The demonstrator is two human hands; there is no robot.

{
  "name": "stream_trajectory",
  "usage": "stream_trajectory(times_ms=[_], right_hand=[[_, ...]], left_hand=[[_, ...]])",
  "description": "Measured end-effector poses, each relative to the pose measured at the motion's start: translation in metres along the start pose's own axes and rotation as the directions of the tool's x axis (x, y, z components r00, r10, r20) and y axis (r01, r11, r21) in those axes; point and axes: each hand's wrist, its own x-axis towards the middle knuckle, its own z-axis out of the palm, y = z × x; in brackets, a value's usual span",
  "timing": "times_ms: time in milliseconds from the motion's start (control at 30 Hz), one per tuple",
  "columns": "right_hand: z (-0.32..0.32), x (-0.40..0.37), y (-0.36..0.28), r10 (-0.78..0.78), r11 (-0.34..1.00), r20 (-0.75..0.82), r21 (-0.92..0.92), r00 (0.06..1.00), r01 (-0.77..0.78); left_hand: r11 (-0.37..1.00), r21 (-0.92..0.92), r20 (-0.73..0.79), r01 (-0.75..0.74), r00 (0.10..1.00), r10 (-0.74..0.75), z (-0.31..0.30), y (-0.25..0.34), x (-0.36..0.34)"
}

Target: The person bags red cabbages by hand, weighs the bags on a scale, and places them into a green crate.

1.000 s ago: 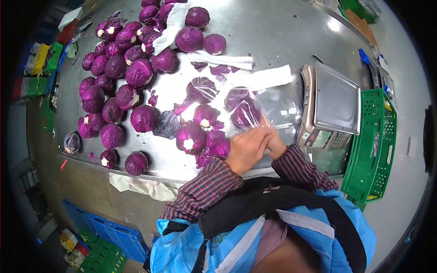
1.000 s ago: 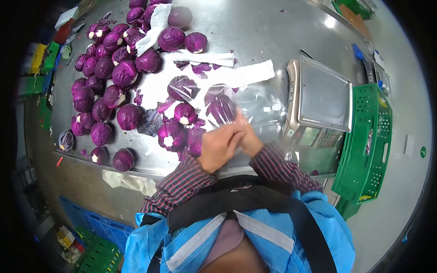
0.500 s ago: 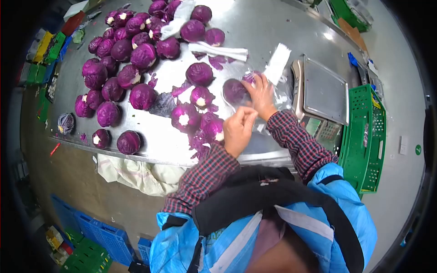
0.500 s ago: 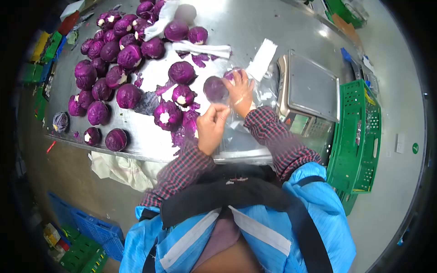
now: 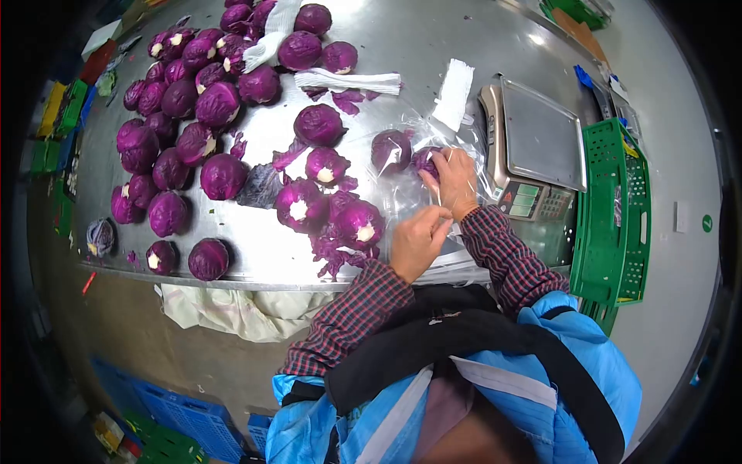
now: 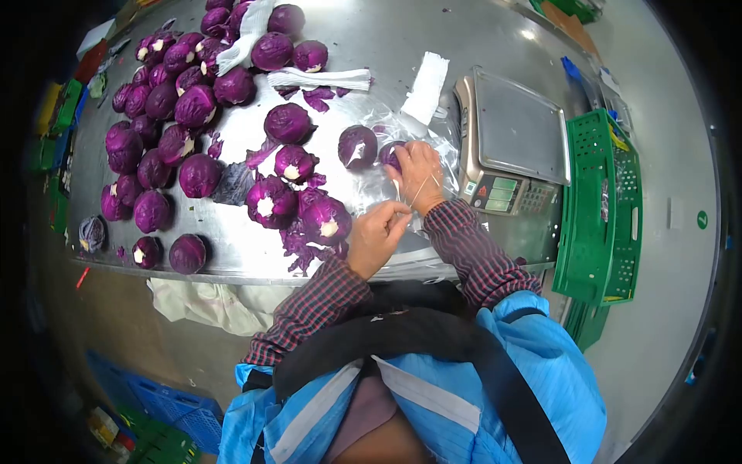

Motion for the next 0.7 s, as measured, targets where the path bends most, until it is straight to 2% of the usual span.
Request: stream_trajectory(times_ms=[67,133,167,200,267,300,333,367,400,433,467,533,600,667,700], right_hand=[[0.001,0.005,-0.001,-0.004,1.0,-0.015,0.017,1.0,0.004],[0.013,0.01,-0.001,0.072,0.995,-0.053,0.074,0.996,-0.068],[0.005,0.02,-0.006,0.243,0.968,0.189,0.011,0.952,-0.249],[0.008,0.025,-0.005,0.253,0.966,0.184,0.011,0.95,-0.259],[0.013,0.037,0.001,0.321,0.944,0.222,-0.16,0.921,-0.29],[0.012,0.043,0.005,0.387,0.921,0.306,-0.087,0.87,-0.38],[0.015,0.048,0.007,0.397,0.917,0.302,-0.088,0.867,-0.389],[0.019,0.052,0.006,0.438,0.897,0.368,-0.12,0.82,-0.425],[0.023,0.057,0.008,0.473,0.877,0.432,-0.153,0.768,-0.454],[0.031,0.057,0.012,0.437,0.896,0.462,-0.149,0.772,-0.419],[0.044,0.058,0.02,0.438,0.895,0.461,-0.145,0.772,-0.422],[0.066,0.058,0.028,0.35,0.914,0.514,-0.006,0.783,-0.405],[0.047,0.059,0.017,0.321,0.932,0.537,-0.031,0.78,-0.362],[0.017,0.041,0.016,0.059,0.866,0.46,0.417,0.886,-0.275],[-0.013,0.023,0.01,-0.009,0.807,0.4,0.544,0.916,-0.23]], left_hand=[[0.999,-0.022,0.0,-0.029,1.0,0.029,0.004,0.0,0.002],[0.999,-0.05,0.011,-0.007,1.0,0.007,0.006,-0.001,0.003],[0.999,-0.05,0.02,-0.009,1.0,0.01,0.006,-0.002,0.003],[0.999,-0.041,0.038,0.023,0.999,-0.022,0.006,-0.003,0.002],[0.998,-0.028,0.065,0.052,0.997,-0.05,0.005,-0.005,0.004],[0.995,-0.027,0.04,0.098,0.995,-0.096,0.005,-0.004,0.005],[0.989,-0.029,0.014,0.143,0.99,-0.143,0.006,-0.004,0.005],[0.99,-0.028,0.023,0.14,0.99,-0.14,0.008,-0.007,0.005],[0.977,-0.079,0.004,0.198,0.98,-0.199,0.01,-0.012,0.003],[0.958,-0.13,-0.015,0.254,0.966,-0.258,0.011,-0.016,0.002],[0.959,-0.125,-0.013,0.254,0.966,-0.257,0.01,-0.018,0.001],[0.928,-0.189,0.029,0.322,0.946,-0.322,0.005,-0.021,-0.002],[0.923,-0.195,0.03,0.332,0.943,-0.332,0.001,-0.02,-0.004],[0.919,-0.202,0.033,0.338,0.94,-0.338,-0.003,-0.019,-0.008],[0.921,-0.203,0.011,0.333,0.941,-0.338,-0.003,-0.018,-0.012]])
